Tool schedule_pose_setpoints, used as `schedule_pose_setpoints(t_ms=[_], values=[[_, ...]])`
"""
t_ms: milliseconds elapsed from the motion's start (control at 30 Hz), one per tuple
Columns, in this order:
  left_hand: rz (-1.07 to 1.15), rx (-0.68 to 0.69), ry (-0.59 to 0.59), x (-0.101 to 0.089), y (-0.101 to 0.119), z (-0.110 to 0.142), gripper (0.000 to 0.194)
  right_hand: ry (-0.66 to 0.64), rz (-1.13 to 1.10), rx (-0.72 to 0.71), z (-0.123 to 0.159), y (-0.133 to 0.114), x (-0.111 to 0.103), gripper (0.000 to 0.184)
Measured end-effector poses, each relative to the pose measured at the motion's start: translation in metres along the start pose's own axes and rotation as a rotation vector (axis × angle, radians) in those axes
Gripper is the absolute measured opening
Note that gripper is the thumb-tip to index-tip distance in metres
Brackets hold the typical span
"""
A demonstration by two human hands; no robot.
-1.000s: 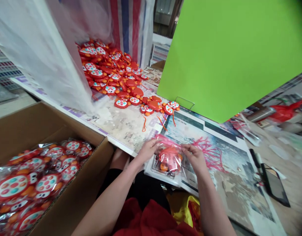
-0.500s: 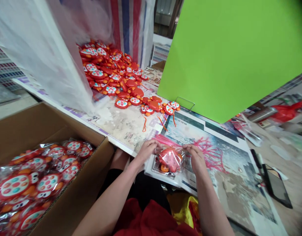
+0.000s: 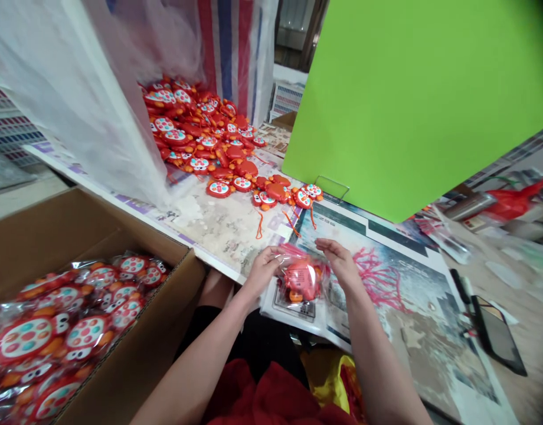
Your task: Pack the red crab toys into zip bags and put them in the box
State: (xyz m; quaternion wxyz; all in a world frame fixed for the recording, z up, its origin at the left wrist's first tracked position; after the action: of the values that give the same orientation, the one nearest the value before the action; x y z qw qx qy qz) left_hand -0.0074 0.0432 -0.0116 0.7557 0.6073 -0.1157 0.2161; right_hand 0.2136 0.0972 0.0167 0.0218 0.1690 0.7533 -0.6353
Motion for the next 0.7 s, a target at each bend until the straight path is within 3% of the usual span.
schedule_pose_setpoints(t_ms=[133, 300, 433, 500, 567, 633, 700], values=[[0.107, -0.006, 0.035, -0.006, -0.001, -0.003, 0.029, 0.055, -0.095, 0.067, -0.016, -0.010, 0.021, 0.046], [0.209, 0.004, 0.078, -0.010, -0.002, -0.005, 0.030, 0.101, -0.366, 0.309, 0.007, 0.000, 0.047, 0.049], [0.235, 0.058, 0.187, -0.010, 0.009, -0.001, 0.035, 0.106, -0.459, 0.368, 0.020, 0.008, 0.056, 0.048], [0.218, 0.158, 0.283, -0.019, 0.031, 0.005, 0.036, 0.104, -0.496, 0.350, 0.021, 0.010, 0.058, 0.047], [0.157, 0.351, 0.392, -0.041, 0.070, 0.019, 0.033, 0.074, -0.513, 0.310, 0.020, 0.010, 0.060, 0.046], [0.002, 0.620, 0.575, -0.076, 0.120, 0.045, 0.029, 0.033, -0.505, 0.264, 0.020, 0.010, 0.062, 0.045], [-0.205, 0.913, 0.858, -0.118, 0.169, 0.082, 0.030, 0.005, -0.481, 0.230, 0.021, 0.012, 0.064, 0.044]])
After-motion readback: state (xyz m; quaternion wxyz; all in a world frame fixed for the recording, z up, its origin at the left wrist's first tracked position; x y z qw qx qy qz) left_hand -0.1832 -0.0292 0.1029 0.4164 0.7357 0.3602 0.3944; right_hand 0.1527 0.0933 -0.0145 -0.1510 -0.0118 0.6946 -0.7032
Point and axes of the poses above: each hand's wrist, its own z-axis away from the middle knuckle, its own x-axis out of the palm, y = z × x, the point moved 5 cm from there along -z, towards the middle knuckle, and after that the axes turned 13 degrees about y, right-handed, at the moved point
